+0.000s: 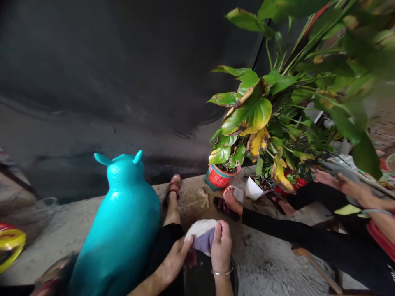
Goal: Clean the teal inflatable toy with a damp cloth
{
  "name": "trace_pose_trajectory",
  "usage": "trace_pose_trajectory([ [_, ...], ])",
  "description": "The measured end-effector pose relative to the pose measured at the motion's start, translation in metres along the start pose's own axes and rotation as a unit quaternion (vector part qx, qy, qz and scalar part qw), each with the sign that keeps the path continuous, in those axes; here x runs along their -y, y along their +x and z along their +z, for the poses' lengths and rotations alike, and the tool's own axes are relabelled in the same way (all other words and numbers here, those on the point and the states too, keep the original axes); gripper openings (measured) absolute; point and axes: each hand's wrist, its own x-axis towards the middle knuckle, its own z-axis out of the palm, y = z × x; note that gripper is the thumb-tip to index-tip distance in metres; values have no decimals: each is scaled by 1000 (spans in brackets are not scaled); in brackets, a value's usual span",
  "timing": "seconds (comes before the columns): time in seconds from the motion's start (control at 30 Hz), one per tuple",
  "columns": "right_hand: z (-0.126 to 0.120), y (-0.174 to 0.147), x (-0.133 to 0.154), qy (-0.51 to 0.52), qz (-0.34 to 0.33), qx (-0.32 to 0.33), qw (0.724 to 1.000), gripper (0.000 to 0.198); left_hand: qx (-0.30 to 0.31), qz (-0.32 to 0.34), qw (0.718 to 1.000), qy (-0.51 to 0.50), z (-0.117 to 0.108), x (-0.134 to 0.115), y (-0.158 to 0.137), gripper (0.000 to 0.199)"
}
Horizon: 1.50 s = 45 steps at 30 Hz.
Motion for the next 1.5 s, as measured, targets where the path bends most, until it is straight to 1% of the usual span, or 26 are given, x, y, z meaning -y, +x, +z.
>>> trace_pose_trajectory([
  [0.03, 7, 0, 16, -3, -18, 14, 1000, 52, -13, 18, 1000, 3, -16, -14, -5, 59],
  [0.1, 20, -1, 49, 1, -52, 67, 996, 46, -51, 23, 998, -8, -48, -41, -19, 57],
  [0.2, 37, -9, 96, 13, -121, 195, 973, 39, -117, 22, 990, -78, -92, -72, -46, 58],
  [0.3, 58, -19, 128, 16, -181, 308, 934, 47, -197, 43, 965, -166, -132, -90, -78, 56],
  [0.37, 79, -24, 135, 35, -202, 353, 913, 47, -237, 59, 949, -198, -156, -91, -98, 50],
  [0.43, 109, -29, 129, 76, -188, 390, 898, 47, -270, 57, 936, -216, -176, -80, -112, 45],
  [0.47, 126, -33, 121, 92, -169, 394, 899, 49, -300, 44, 925, -228, -184, -70, -116, 44],
  [0.53, 159, -42, 100, 98, -125, 373, 914, 51, -384, 6, 887, -255, -195, -43, -121, 51],
  [0.57, 173, -47, 88, 87, -109, 351, 926, 51, -434, -20, 857, -276, -199, -28, -121, 59],
  [0.6, 184, -54, 76, 73, -101, 327, 937, 49, -468, -42, 835, -286, -202, -13, -121, 69],
  [0.67, 193, -70, 55, 57, -101, 299, 947, 45, -512, -67, 803, -299, -205, 12, -122, 85],
  [0.73, 189, -90, 38, 53, -115, 289, 949, 37, -522, -63, 795, -303, -206, 26, -123, 88],
  [0.8, 178, -110, 29, 37, -162, 298, 940, 26, -517, -42, 798, -307, -206, 30, -125, 83],
  [0.9, 170, -139, 25, -32, -273, 340, 899, 18, -507, -20, 802, -315, -202, 24, -127, 68],
  [0.97, 176, -152, 29, -100, -328, 344, 874, 26, -495, -16, 808, -318, -198, 15, -128, 55],
  [1.03, 188, -159, 35, -164, -354, 320, 863, 35, -469, -9, 824, -318, -192, 6, -128, 46],
  [1.07, 194, -161, 38, -187, -360, 308, 861, 35, -453, -4, 834, -315, -190, 1, -129, 44],
  [1.1, 199, -160, 40, -200, -363, 298, 860, 29, -439, 1, 843, -310, -188, -3, -129, 44],
  [1.17, 205, -156, 43, -187, -360, 294, 866, 13, -413, 8, 863, -289, -186, -8, -130, 49],
  [1.2, 206, -152, 45, -161, -352, 296, 873, 11, -400, 7, 875, -273, -186, -9, -130, 55],
  [1.27, 201, -141, 48, -82, -321, 316, 889, 18, -373, -6, 901, -223, -187, -8, -130, 68],
  [1.33, 192, -129, 57, -2, -267, 364, 892, 25, -359, -15, 922, -145, -187, -3, -129, 76],
  [1.37, 187, -122, 63, 28, -233, 395, 888, 27, -353, -18, 930, -102, -188, -1, -128, 73],
  [1.4, 181, -116, 70, 51, -198, 429, 880, 28, -345, -20, 936, -62, -188, 0, -128, 65],
  [1.47, 171, -104, 85, 70, -143, 487, 859, 28, -328, -33, 944, 10, -188, -1, -127, 42],
  [1.5, 168, -99, 92, 71, -128, 507, 849, 27, -323, -43, 945, 40, -189, -4, -127, 34],
])
